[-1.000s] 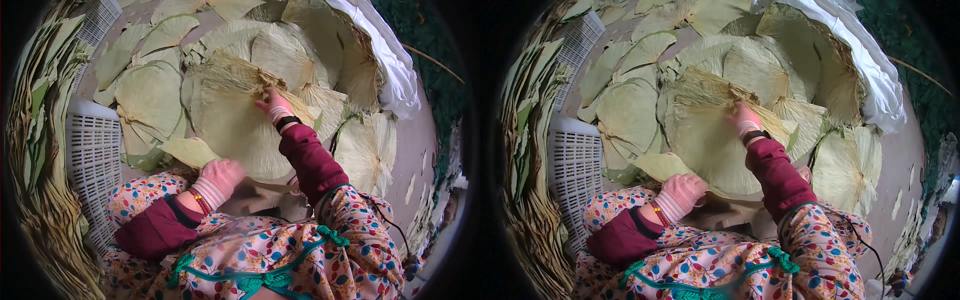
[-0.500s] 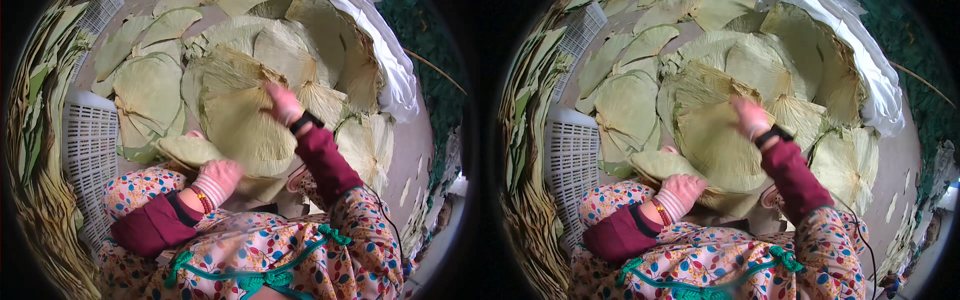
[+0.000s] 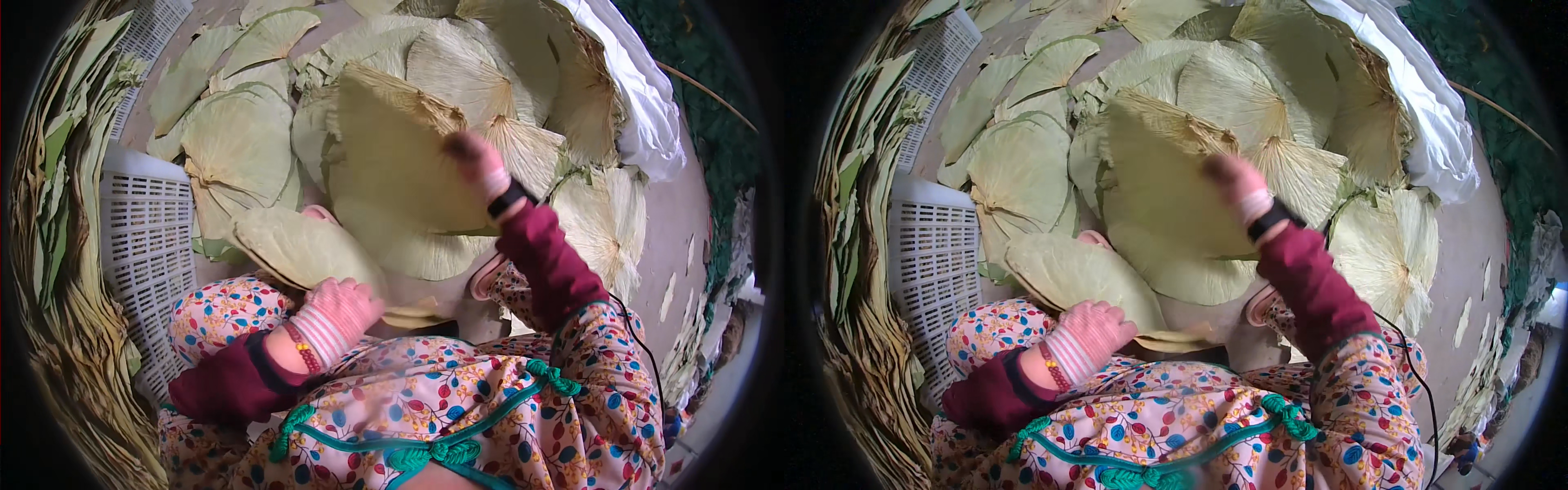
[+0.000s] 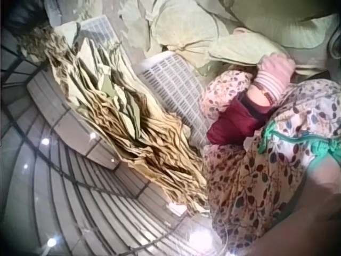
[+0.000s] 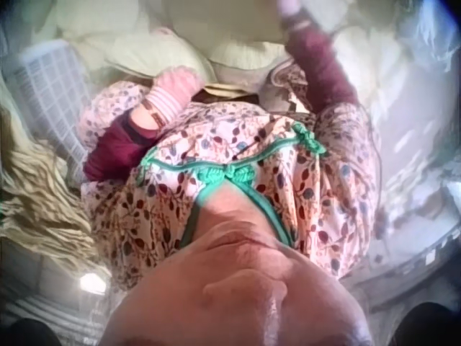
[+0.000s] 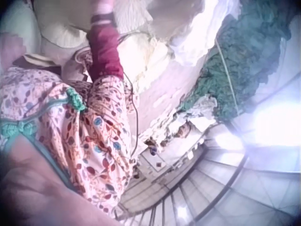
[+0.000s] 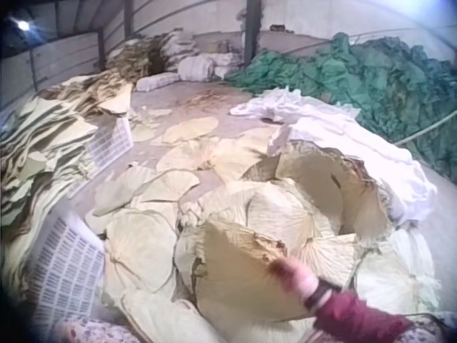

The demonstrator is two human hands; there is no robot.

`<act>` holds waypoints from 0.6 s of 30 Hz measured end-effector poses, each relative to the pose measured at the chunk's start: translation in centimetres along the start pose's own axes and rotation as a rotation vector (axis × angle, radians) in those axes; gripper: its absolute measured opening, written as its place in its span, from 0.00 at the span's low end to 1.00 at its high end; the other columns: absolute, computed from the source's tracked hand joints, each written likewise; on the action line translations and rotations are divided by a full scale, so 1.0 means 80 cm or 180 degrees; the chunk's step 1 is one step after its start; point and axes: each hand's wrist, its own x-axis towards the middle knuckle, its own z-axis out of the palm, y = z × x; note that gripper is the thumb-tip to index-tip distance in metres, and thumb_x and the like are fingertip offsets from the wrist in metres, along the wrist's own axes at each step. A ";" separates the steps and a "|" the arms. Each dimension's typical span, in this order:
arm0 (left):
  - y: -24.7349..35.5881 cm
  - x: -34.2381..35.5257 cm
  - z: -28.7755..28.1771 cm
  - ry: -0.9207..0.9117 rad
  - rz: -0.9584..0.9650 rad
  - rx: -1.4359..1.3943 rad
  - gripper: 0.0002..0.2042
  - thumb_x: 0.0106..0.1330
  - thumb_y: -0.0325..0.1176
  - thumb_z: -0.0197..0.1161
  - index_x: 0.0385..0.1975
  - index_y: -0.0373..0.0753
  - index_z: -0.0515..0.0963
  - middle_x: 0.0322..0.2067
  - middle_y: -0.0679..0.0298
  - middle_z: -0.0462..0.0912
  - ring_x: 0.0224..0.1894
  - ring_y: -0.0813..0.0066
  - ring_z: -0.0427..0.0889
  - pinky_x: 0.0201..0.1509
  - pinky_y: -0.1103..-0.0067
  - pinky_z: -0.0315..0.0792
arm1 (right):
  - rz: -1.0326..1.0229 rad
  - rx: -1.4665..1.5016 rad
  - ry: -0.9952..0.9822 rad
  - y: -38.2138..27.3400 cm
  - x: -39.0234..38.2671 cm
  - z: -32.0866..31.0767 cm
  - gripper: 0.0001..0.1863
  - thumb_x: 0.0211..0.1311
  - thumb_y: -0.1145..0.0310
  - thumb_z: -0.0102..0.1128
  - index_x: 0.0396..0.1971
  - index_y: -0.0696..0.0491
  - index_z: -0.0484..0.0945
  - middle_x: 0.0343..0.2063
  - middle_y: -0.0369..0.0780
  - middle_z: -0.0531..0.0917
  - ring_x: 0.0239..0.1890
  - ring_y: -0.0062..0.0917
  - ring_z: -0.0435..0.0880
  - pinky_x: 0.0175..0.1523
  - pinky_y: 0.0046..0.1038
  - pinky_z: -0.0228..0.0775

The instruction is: Sorting and stacking dried lotus leaves in a warehouse facility.

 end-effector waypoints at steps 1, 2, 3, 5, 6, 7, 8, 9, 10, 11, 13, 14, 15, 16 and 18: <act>-0.004 0.005 -0.011 -0.0025 0.0017 -0.0135 0.04 0.49 0.31 0.52 0.24 0.43 0.73 0.22 0.62 0.74 0.30 0.65 0.76 0.31 0.71 0.71 | -0.0620 -0.1530 -0.0817 0.030 -0.020 -0.032 0.11 0.54 0.72 0.52 0.37 0.59 0.74 0.40 0.39 0.77 0.42 0.27 0.75 0.49 0.27 0.66; -0.012 -0.002 -0.010 -0.0037 -0.0071 -0.0144 0.04 0.49 0.31 0.52 0.24 0.43 0.73 0.22 0.62 0.74 0.30 0.65 0.76 0.31 0.71 0.71 | -0.1298 -0.4069 -0.1384 0.024 -0.057 0.036 0.13 0.53 0.73 0.53 0.40 0.59 0.73 0.40 0.39 0.77 0.42 0.26 0.75 0.49 0.26 0.66; -0.018 -0.008 -0.007 -0.0114 -0.0129 -0.0197 0.04 0.49 0.30 0.52 0.25 0.43 0.73 0.23 0.62 0.74 0.30 0.64 0.76 0.31 0.71 0.71 | 0.0226 -0.3944 -0.1392 0.010 -0.078 0.097 0.14 0.53 0.76 0.52 0.42 0.58 0.72 0.40 0.41 0.77 0.43 0.26 0.75 0.50 0.24 0.66; -0.018 0.001 -0.015 -0.0206 0.0001 -0.0191 0.04 0.49 0.31 0.53 0.25 0.43 0.74 0.23 0.62 0.74 0.31 0.65 0.76 0.31 0.71 0.71 | -0.0654 -0.2764 -0.0707 0.038 -0.073 0.045 0.06 0.55 0.77 0.55 0.34 0.56 0.74 0.27 0.33 0.76 0.33 0.16 0.71 0.40 0.20 0.65; -0.014 0.003 -0.015 -0.0194 -0.0002 -0.0182 0.04 0.49 0.31 0.53 0.25 0.43 0.74 0.23 0.62 0.74 0.31 0.65 0.76 0.31 0.71 0.71 | -0.1035 -0.3387 -0.0648 0.031 -0.055 0.024 0.05 0.56 0.76 0.54 0.33 0.56 0.73 0.27 0.34 0.76 0.32 0.16 0.71 0.39 0.20 0.65; -0.011 0.009 -0.012 -0.0362 0.0073 -0.0082 0.04 0.49 0.31 0.53 0.24 0.43 0.73 0.24 0.62 0.74 0.31 0.65 0.76 0.30 0.71 0.71 | -0.0754 -0.3395 -0.0212 0.035 -0.033 -0.009 0.05 0.56 0.74 0.55 0.32 0.56 0.73 0.27 0.34 0.76 0.31 0.16 0.71 0.38 0.21 0.65; -0.010 0.012 -0.010 -0.0527 0.0120 0.0016 0.03 0.49 0.31 0.53 0.23 0.43 0.73 0.24 0.62 0.74 0.31 0.65 0.76 0.30 0.70 0.71 | -0.0266 -0.1724 0.0087 0.037 -0.015 -0.021 0.06 0.55 0.73 0.56 0.33 0.57 0.73 0.27 0.34 0.77 0.30 0.17 0.71 0.38 0.21 0.65; -0.009 0.012 -0.011 -0.0446 0.0223 0.0041 0.03 0.49 0.31 0.53 0.22 0.43 0.73 0.24 0.63 0.74 0.31 0.65 0.76 0.30 0.72 0.72 | -0.0826 -0.3253 0.0117 0.027 -0.004 -0.026 0.07 0.55 0.74 0.56 0.34 0.57 0.73 0.27 0.34 0.77 0.31 0.17 0.71 0.38 0.21 0.66; -0.008 0.014 -0.009 -0.0446 0.0214 0.0042 0.03 0.49 0.31 0.53 0.22 0.43 0.73 0.24 0.63 0.74 0.31 0.65 0.76 0.30 0.72 0.72 | -0.1405 -0.4773 0.0145 0.022 0.002 -0.031 0.08 0.54 0.75 0.56 0.35 0.58 0.73 0.28 0.34 0.77 0.31 0.17 0.72 0.38 0.22 0.66; -0.009 0.015 -0.005 -0.0117 0.0191 0.0014 0.02 0.49 0.31 0.53 0.21 0.43 0.73 0.24 0.63 0.74 0.32 0.66 0.77 0.29 0.73 0.72 | -0.1389 -0.4759 0.0129 0.023 0.000 -0.019 0.08 0.54 0.75 0.56 0.35 0.58 0.73 0.28 0.34 0.77 0.31 0.17 0.72 0.38 0.22 0.66; -0.011 0.015 -0.005 0.0204 0.0123 -0.0048 0.10 0.50 0.29 0.52 0.32 0.44 0.75 0.34 0.60 0.74 0.34 0.66 0.76 0.27 0.75 0.73 | -0.0735 -0.3509 0.0116 0.029 -0.010 0.029 0.10 0.54 0.75 0.56 0.37 0.58 0.74 0.31 0.35 0.78 0.35 0.17 0.73 0.41 0.21 0.66; -0.008 0.017 -0.004 0.0194 0.0132 -0.0065 0.10 0.50 0.29 0.52 0.32 0.44 0.75 0.34 0.60 0.74 0.34 0.66 0.76 0.27 0.75 0.73 | -0.0561 -0.3072 -0.0341 0.038 -0.022 0.033 0.11 0.54 0.74 0.56 0.38 0.58 0.73 0.33 0.36 0.77 0.37 0.18 0.73 0.43 0.21 0.66; -0.004 0.019 -0.004 0.0868 -0.0024 -0.0118 0.15 0.50 0.28 0.51 0.40 0.46 0.72 0.40 0.58 0.73 0.34 0.66 0.76 0.26 0.75 0.73 | -0.0388 -0.2610 -0.0804 0.053 -0.037 0.039 0.12 0.54 0.74 0.56 0.40 0.59 0.73 0.35 0.36 0.77 0.39 0.18 0.73 0.45 0.22 0.67; -0.007 0.018 0.003 0.1508 -0.0268 -0.0172 0.21 0.51 0.27 0.50 0.48 0.48 0.70 0.46 0.56 0.71 0.34 0.66 0.76 0.25 0.75 0.73 | 0.0114 -0.3389 -0.1199 0.049 -0.063 0.094 0.15 0.55 0.73 0.55 0.43 0.59 0.71 0.38 0.37 0.77 0.42 0.20 0.73 0.49 0.23 0.65; -0.005 0.015 0.006 0.1235 -0.0339 -0.0034 0.24 0.51 0.27 0.50 0.52 0.50 0.65 0.50 0.54 0.68 0.33 0.66 0.76 0.25 0.75 0.74 | 0.0065 -0.1646 -0.1809 0.071 -0.128 0.123 0.14 0.54 0.75 0.55 0.42 0.56 0.74 0.38 0.38 0.79 0.40 0.20 0.75 0.47 0.22 0.67</act>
